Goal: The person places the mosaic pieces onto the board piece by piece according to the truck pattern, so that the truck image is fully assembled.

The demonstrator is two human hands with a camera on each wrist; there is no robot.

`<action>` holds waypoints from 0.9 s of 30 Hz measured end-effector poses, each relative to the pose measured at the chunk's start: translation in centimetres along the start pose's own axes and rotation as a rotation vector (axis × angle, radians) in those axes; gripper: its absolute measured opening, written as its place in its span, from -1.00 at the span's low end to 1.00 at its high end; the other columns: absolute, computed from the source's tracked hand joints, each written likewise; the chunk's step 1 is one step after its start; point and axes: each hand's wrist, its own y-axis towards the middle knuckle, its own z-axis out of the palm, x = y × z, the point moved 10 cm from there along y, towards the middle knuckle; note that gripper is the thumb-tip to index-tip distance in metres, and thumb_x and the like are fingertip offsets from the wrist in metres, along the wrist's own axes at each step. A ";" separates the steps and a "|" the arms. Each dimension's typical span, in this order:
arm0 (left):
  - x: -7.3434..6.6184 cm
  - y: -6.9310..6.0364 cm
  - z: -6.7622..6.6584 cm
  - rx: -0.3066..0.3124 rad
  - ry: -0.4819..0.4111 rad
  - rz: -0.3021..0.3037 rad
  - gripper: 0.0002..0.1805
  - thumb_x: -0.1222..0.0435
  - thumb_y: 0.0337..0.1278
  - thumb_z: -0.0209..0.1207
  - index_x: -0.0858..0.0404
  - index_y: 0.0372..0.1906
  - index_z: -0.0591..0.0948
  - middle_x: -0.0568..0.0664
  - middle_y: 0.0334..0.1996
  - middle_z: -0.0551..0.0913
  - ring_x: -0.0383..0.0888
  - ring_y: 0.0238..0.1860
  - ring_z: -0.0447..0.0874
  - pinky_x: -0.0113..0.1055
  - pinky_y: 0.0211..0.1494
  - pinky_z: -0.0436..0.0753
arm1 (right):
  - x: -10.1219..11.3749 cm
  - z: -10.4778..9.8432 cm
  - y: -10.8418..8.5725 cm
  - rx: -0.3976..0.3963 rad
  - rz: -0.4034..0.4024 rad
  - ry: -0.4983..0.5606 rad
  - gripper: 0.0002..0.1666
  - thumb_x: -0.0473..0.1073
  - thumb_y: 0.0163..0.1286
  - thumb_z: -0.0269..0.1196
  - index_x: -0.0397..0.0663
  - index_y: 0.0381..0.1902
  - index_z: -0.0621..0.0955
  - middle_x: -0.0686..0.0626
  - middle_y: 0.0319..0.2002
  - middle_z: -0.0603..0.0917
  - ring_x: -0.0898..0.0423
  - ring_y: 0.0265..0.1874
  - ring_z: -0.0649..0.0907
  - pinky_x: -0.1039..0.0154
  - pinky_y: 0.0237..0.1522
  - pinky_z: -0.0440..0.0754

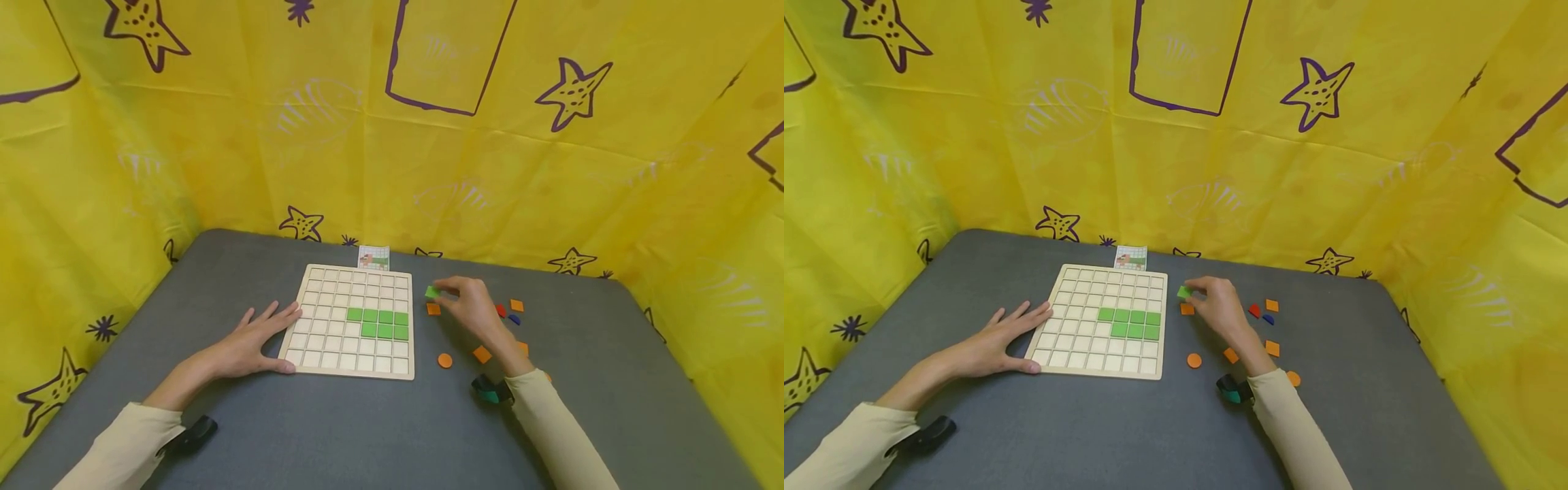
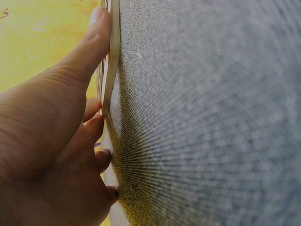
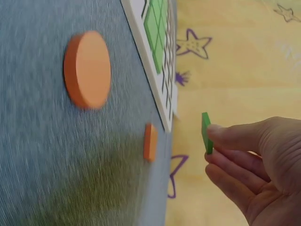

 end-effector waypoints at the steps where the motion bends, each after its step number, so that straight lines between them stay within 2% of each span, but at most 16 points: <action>1: 0.0 0.0 0.0 0.000 -0.002 -0.001 0.17 -0.22 -0.14 0.37 0.26 0.52 0.16 0.19 0.53 0.04 0.41 0.49 -0.21 0.41 0.36 -0.33 | 0.3 0.3 0.0 0.008 -0.010 -0.003 -0.68 -0.39 0.16 0.43 -0.28 -0.08 0.72 -0.17 -0.15 0.76 -0.06 -0.15 0.74 0.04 -0.09 0.68; 5: -0.1 -0.1 -0.1 -0.004 -0.002 -0.001 0.17 -0.22 -0.15 0.37 0.26 0.52 0.15 0.19 0.53 0.04 0.40 0.49 -0.21 0.41 0.36 -0.33 | 1.6 1.7 0.2 0.044 -0.047 0.000 -0.67 -0.39 0.16 0.42 -0.28 -0.07 0.72 -0.16 -0.16 0.76 -0.08 -0.16 0.74 0.05 -0.14 0.70; 12: -0.1 -0.2 -0.1 -0.011 -0.003 0.013 0.17 -0.23 -0.14 0.36 0.25 0.52 0.15 0.18 0.53 0.05 0.40 0.49 -0.21 0.40 0.36 -0.33 | 3.3 3.6 0.2 0.054 -0.107 0.024 -0.69 -0.38 0.13 0.44 -0.25 -0.11 0.74 -0.14 -0.17 0.76 -0.08 -0.20 0.74 0.03 -0.15 0.69; 18: 0.0 0.0 0.0 -0.003 -0.010 0.006 0.17 -0.22 -0.14 0.37 0.25 0.53 0.14 0.18 0.54 0.03 0.40 0.49 -0.22 0.40 0.35 -0.35 | 4.5 4.9 0.1 0.091 -0.119 0.032 -0.69 -0.36 0.16 0.43 -0.23 -0.10 0.74 -0.13 -0.15 0.76 -0.07 -0.18 0.73 0.03 -0.13 0.69; 27: 0.0 0.0 0.0 -0.004 -0.012 0.008 0.17 -0.22 -0.14 0.36 0.24 0.53 0.14 0.18 0.54 0.03 0.40 0.49 -0.22 0.40 0.36 -0.34 | 7.5 6.9 -0.1 0.150 -0.215 0.026 -0.69 -0.34 0.17 0.43 -0.22 -0.08 0.74 -0.09 -0.13 0.77 0.01 -0.12 0.74 0.17 -0.06 0.67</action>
